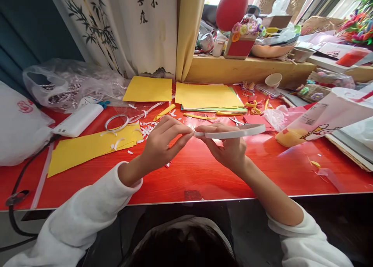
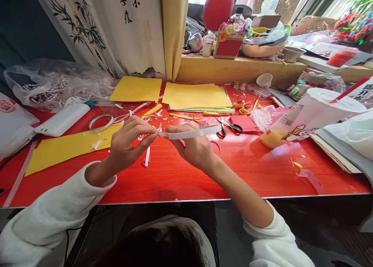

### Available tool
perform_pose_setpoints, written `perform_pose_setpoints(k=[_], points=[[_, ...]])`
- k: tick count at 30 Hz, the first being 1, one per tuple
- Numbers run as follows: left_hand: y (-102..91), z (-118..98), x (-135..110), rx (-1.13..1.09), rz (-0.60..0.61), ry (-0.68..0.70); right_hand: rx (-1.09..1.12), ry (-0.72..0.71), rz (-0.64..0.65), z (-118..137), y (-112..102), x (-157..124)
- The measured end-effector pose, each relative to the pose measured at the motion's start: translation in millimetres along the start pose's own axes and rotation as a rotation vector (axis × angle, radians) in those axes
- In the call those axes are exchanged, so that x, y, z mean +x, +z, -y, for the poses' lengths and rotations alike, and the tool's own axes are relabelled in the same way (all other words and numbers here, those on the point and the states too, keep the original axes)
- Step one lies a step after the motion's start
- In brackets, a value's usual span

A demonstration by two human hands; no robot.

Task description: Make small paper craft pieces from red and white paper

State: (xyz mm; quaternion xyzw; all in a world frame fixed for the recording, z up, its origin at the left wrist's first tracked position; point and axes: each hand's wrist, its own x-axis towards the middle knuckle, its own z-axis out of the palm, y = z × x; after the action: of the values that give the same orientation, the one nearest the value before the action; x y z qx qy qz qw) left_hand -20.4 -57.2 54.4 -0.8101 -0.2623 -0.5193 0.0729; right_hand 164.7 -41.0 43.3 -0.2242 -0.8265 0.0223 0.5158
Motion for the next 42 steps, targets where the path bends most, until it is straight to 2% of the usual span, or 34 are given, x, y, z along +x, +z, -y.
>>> perform_pose_setpoints(k=[5,9,13,16,19,22,25,30,38,42], points=[[-4.4,-4.4,1.1,-0.218,0.073,-0.297,0.134,0.128,-0.068,2.5,5.5,-4.6],[-5.3,-5.0,0.2,-0.413,0.089,-0.522,0.191,0.078,-0.079,-0.4,6.9,-3.6],[-4.6,-1.3,0.0,-0.545,0.073,-0.625,0.227,0.080,-0.048,-3.5,6.4,-2.2],[-5.0,3.5,0.4,-0.593,0.007,-0.635,0.219,0.143,-0.032,-2.9,3.7,-1.2],[-5.2,6.3,1.1,-0.434,-0.040,-0.548,0.225,0.238,0.082,-0.3,-1.8,2.5],[-2.6,5.9,0.8,-0.249,0.031,-0.372,0.207,0.313,0.264,2.2,-7.0,7.5],[1.3,5.2,-0.8,-0.152,0.103,-0.265,0.248,0.377,0.365,2.9,-8.5,9.9],[2.4,7.1,-3.2,-0.103,0.123,-0.338,0.401,0.510,0.416,0.7,-6.6,9.2],[2.6,3.1,-3.4,-0.174,0.132,-0.441,0.360,0.587,0.481,-0.1,-7.1,11.0],[1.4,3.0,-3.3,-0.244,0.098,-0.510,0.325,0.604,0.446,0.8,-8.1,11.6]])
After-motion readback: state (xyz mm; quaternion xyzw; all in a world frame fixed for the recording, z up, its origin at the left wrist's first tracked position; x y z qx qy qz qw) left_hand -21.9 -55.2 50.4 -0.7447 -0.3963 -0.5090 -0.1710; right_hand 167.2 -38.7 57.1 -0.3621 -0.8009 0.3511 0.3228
